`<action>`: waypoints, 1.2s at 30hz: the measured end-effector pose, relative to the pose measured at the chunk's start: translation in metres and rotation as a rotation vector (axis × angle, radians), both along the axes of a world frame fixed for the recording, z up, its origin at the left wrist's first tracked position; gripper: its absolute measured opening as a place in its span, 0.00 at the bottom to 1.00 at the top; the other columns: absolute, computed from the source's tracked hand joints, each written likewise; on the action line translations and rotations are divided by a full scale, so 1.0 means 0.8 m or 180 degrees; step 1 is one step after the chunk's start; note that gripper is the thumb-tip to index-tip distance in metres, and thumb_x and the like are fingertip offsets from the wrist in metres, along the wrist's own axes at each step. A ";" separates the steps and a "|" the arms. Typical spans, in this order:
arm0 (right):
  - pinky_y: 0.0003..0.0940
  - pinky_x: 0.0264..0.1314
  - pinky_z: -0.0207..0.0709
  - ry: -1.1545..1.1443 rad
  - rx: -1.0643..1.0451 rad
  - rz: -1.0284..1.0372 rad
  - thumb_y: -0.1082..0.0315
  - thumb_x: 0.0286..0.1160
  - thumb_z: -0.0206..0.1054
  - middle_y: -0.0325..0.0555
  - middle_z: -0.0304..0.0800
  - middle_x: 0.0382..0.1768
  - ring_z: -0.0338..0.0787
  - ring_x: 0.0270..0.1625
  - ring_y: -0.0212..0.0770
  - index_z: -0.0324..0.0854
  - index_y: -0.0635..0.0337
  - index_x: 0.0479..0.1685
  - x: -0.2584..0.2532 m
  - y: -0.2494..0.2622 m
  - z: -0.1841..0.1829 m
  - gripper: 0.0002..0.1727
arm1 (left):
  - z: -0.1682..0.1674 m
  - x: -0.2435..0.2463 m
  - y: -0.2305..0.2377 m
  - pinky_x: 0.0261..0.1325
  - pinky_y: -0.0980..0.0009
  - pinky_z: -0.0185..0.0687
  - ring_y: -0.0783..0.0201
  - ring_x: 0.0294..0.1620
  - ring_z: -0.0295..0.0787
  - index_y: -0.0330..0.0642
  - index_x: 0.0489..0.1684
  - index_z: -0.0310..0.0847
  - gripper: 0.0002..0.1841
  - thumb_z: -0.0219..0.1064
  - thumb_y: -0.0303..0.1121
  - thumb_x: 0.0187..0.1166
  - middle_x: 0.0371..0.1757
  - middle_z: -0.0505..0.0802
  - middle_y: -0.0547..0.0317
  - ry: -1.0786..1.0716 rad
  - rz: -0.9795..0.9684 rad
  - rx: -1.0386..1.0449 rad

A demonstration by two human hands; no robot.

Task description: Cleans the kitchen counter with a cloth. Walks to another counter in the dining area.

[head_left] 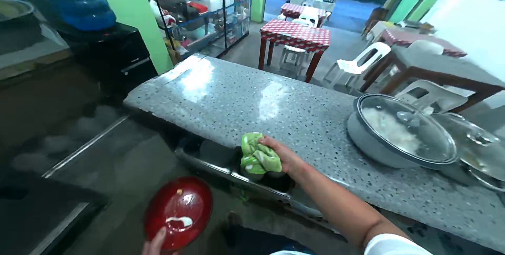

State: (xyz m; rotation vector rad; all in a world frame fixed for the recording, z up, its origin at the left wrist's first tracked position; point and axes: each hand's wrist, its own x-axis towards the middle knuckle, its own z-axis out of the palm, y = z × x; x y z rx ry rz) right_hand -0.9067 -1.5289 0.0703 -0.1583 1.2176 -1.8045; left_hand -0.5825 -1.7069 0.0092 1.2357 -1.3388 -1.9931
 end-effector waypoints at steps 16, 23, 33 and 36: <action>0.58 0.83 0.66 0.3805 0.2456 -0.0411 0.45 0.82 0.63 0.61 0.68 0.84 0.69 0.84 0.62 0.79 0.54 0.77 -0.166 -0.258 0.062 0.31 | 0.085 -0.356 -0.305 0.44 0.52 0.93 0.47 0.44 0.94 0.39 0.82 0.65 0.29 0.53 0.52 0.92 0.59 0.88 0.35 -0.0635 -0.1477 -0.0417; 0.53 0.80 0.72 0.4417 0.2001 -0.0352 0.51 0.81 0.66 0.61 0.74 0.80 0.76 0.79 0.57 0.85 0.55 0.69 -0.116 -0.426 0.090 0.24 | 0.060 -0.394 -0.409 0.39 0.55 0.94 0.51 0.37 0.94 0.44 0.92 0.48 0.36 0.52 0.55 0.91 0.64 0.85 0.38 -0.0381 -0.2589 -0.0658; 0.56 0.75 0.76 0.4712 0.2861 0.0520 0.49 0.83 0.65 0.60 0.73 0.81 0.81 0.75 0.58 0.85 0.54 0.68 -0.084 -0.603 0.154 0.24 | 0.037 -0.350 -0.746 0.55 0.59 0.90 0.54 0.51 0.92 0.35 0.81 0.67 0.27 0.66 0.27 0.82 0.81 0.74 0.37 0.0048 -0.2246 -0.1156; 0.56 0.78 0.73 0.4412 0.2789 0.1463 0.51 0.84 0.66 0.59 0.73 0.80 0.79 0.76 0.58 0.85 0.56 0.68 -0.105 -0.670 0.173 0.22 | 0.007 -0.366 -0.854 0.37 0.67 0.90 0.64 0.32 0.91 0.35 0.78 0.71 0.23 0.61 0.19 0.82 0.77 0.78 0.40 -0.0089 -0.2037 -0.1491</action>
